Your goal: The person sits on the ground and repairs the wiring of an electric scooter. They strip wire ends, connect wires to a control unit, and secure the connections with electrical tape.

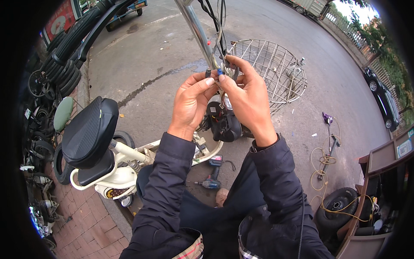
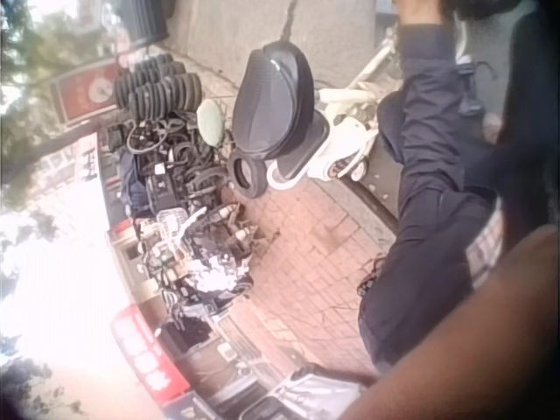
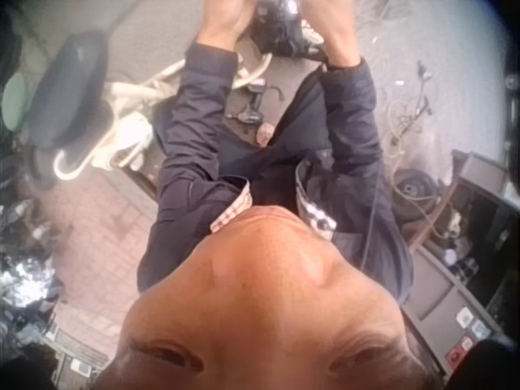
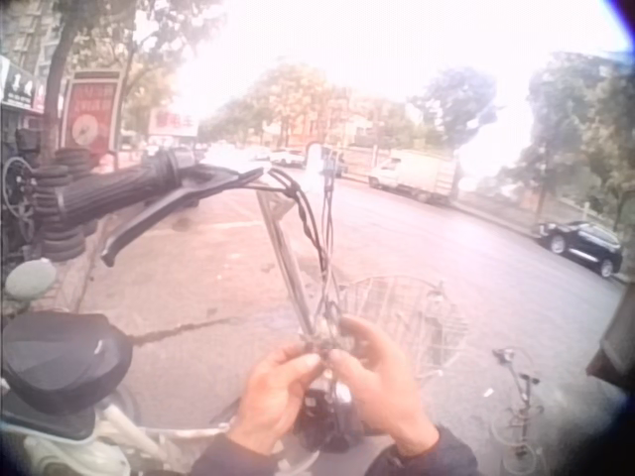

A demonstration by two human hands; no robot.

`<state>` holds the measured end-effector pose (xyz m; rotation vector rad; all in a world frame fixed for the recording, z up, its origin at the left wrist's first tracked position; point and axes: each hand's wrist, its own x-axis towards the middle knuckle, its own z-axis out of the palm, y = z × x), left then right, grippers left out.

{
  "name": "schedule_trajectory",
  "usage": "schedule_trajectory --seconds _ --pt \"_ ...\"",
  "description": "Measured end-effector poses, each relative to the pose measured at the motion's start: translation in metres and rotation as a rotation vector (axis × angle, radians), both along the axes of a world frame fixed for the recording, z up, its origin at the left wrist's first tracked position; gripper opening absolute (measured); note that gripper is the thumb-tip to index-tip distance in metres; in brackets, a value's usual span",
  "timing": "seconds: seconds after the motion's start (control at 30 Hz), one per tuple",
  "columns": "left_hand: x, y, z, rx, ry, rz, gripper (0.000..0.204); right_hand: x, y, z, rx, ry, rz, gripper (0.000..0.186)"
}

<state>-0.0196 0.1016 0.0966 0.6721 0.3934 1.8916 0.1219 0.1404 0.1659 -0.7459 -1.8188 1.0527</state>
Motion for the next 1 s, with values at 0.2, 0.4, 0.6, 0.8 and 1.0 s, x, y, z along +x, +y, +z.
schedule_trajectory --seconds 0.2,0.4,0.6,0.8,1.0 --pt "-0.005 -0.006 0.0 0.018 -0.021 -0.128 0.023 -0.005 0.008 0.0 -0.056 0.09 0.086 0.042" --pt "-0.008 -0.007 0.0 0.066 -0.022 -0.163 0.026 -0.005 -0.004 -0.005 0.139 0.102 -0.037 0.044" --pt "-0.001 -0.01 0.002 0.001 0.138 0.048 0.019 0.008 -0.017 0.004 0.711 -0.12 -0.236 0.013" --pt "0.001 -0.014 0.008 -0.015 0.307 0.22 0.01 0.006 -0.015 0.009 0.549 -0.23 -0.141 0.017" --pt "0.003 -0.021 0.018 -0.052 0.531 0.399 0.011 0.007 -0.013 0.004 0.489 -0.283 -0.092 0.019"
